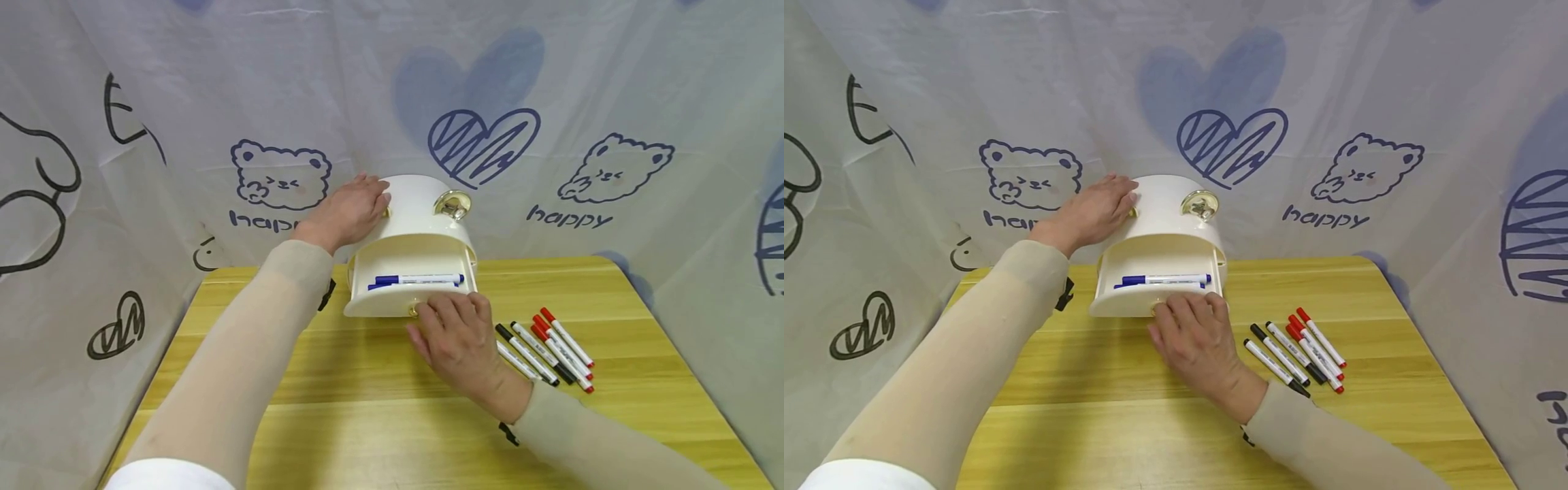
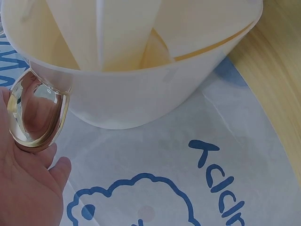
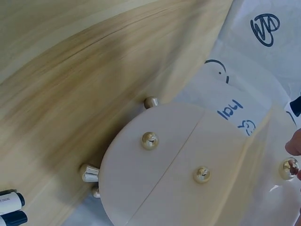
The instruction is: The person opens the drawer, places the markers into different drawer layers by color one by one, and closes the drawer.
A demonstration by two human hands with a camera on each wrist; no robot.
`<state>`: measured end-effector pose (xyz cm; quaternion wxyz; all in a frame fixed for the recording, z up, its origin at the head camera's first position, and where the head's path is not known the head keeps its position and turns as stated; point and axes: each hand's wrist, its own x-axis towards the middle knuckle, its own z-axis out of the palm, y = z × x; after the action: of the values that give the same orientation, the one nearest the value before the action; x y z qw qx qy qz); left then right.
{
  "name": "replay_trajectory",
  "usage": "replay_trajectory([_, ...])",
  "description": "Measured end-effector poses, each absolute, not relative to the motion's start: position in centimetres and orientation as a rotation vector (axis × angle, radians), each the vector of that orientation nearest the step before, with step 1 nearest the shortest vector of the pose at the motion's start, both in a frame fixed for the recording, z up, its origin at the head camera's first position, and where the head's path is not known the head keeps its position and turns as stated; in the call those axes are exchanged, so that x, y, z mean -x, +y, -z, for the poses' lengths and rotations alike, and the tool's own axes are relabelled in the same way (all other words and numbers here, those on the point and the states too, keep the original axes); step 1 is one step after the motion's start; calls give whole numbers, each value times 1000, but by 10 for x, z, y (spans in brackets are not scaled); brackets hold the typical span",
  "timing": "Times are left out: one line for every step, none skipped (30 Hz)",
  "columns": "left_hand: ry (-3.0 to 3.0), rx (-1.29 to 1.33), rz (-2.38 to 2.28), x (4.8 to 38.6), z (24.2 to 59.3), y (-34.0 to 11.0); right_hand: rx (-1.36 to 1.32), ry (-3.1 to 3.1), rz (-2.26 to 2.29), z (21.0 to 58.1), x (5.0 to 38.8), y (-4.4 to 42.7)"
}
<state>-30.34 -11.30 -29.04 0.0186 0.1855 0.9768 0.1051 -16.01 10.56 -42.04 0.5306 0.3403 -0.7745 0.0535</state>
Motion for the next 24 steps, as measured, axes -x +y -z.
replay_trajectory([3034, -577, -325, 304, 291, -113, -810, -1848, -127, 421, 161, 106])
replay_trajectory([3034, -578, -325, 304, 291, -113, -809, -1845, -127, 421, 162, 106])
replay_trajectory([3035, -580, -324, 305, 291, -113, -806, -1841, -126, 421, 162, 105])
replay_trajectory([3035, -582, -323, 305, 291, -113, -804, -1842, -127, 421, 163, 105])
replay_trajectory([3036, -585, -321, 305, 291, -113, -802, -1841, -129, 420, 164, 105])
replay_trajectory([3036, -586, -320, 305, 291, -113, -801, -1842, -132, 420, 164, 105])
replay_trajectory([3036, -586, -319, 306, 291, -113, -799, -1842, -134, 420, 165, 105])
replay_trajectory([3036, -588, -316, 306, 291, -113, -796, -1841, -135, 419, 166, 105])
replay_trajectory([3035, -592, -307, 306, 291, -113, -794, -1842, -138, 419, 166, 105])
replay_trajectory([3034, -596, -298, 306, 291, -113, -794, -1842, -140, 419, 167, 105])
replay_trajectory([3034, -600, -288, 306, 291, -113, -794, -1839, -141, 419, 167, 105])
replay_trajectory([3036, -605, -277, 306, 291, -112, -794, -1838, -142, 419, 168, 105])
replay_trajectory([3038, -609, -269, 306, 290, -112, -795, -1837, -145, 419, 168, 105])
replay_trajectory([3042, -611, -259, 306, 290, -112, -796, -1836, -147, 419, 168, 105])
replay_trajectory([3046, -611, -251, 306, 290, -112, -798, -1835, -148, 419, 169, 105])
replay_trajectory([3050, -608, -249, 306, 290, -112, -798, -1834, -148, 419, 169, 105])
replay_trajectory([3055, -605, -249, 306, 290, -112, -799, -1833, -149, 419, 169, 106])
replay_trajectory([3060, -602, -250, 306, 290, -111, -799, -1833, -148, 419, 169, 106])
replay_trajectory([3065, -599, -250, 306, 290, -111, -801, -1833, -147, 418, 169, 106])
replay_trajectory([3069, -596, -247, 306, 290, -111, -802, -1834, -146, 418, 169, 106])
replay_trajectory([3072, -596, -245, 306, 291, -111, -803, -1835, -145, 418, 169, 106])
replay_trajectory([3077, -598, -243, 305, 291, -111, -804, -1835, -144, 418, 169, 106])
replay_trajectory([3083, -600, -236, 305, 291, -111, -805, -1835, -143, 418, 169, 106])
replay_trajectory([3089, -601, -227, 305, 291, -111, -806, -1836, -142, 418, 169, 106])
